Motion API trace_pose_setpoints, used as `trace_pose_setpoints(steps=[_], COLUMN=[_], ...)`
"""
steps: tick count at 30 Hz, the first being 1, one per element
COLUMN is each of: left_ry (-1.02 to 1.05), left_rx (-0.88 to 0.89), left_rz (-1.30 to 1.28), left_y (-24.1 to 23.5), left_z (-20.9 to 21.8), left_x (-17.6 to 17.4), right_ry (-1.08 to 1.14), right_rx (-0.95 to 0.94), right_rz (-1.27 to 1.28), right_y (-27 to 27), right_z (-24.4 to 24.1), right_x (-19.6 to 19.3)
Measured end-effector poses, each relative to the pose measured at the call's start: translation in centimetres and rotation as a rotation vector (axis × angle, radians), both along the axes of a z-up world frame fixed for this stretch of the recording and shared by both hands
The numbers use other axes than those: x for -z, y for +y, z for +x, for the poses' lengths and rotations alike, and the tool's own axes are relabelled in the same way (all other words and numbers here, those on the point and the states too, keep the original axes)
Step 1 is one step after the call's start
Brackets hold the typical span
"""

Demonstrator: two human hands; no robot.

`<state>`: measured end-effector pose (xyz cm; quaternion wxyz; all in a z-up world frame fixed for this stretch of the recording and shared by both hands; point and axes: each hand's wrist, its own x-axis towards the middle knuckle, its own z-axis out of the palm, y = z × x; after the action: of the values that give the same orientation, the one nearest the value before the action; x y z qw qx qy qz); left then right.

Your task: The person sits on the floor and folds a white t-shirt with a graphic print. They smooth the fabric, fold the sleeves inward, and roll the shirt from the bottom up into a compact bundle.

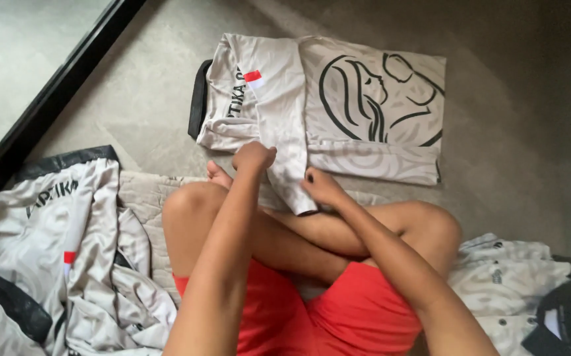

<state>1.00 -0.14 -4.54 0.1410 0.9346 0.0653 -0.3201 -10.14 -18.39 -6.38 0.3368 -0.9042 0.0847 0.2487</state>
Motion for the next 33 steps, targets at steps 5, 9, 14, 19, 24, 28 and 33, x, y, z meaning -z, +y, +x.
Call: trace_pose_setpoints(steps=[5, 9, 14, 19, 24, 28, 33], left_ry=[0.167, 0.185, 0.169, 0.145, 0.163, 0.223, 0.189], left_rx=[-0.391, -0.484, -0.473, -0.567, -0.571, -0.549, -0.501], left_rz=[-0.577, -0.669, -0.727, -0.814, -0.850, -0.768, -0.729], left_y=[-0.8, -0.3, -0.3, -0.8, -0.6, -0.7, -0.9], left_z=[-5.3, -4.8, -5.4, -4.4, -4.3, -5.0, -4.6], left_x=[-6.8, -2.4, -5.1, -3.3, -2.5, -2.8, -0.4], right_ry=[0.020, 0.131, 0.192, 0.218, 0.256, 0.228, 0.174], right_rx=[0.759, 0.766, 0.696, 0.660, 0.671, 0.741, 0.817], right_rz=[0.812, 0.966, 0.954, 0.960, 0.929, 0.990, 1.030], right_y=[0.9, 1.3, 2.4, 2.1, 1.0, -0.1, -1.4], right_z=[-1.5, -2.3, -3.2, -3.6, -3.4, -2.8, -2.0], right_x=[-2.8, -2.7, -6.7, -8.9, -7.1, -4.6, -0.2])
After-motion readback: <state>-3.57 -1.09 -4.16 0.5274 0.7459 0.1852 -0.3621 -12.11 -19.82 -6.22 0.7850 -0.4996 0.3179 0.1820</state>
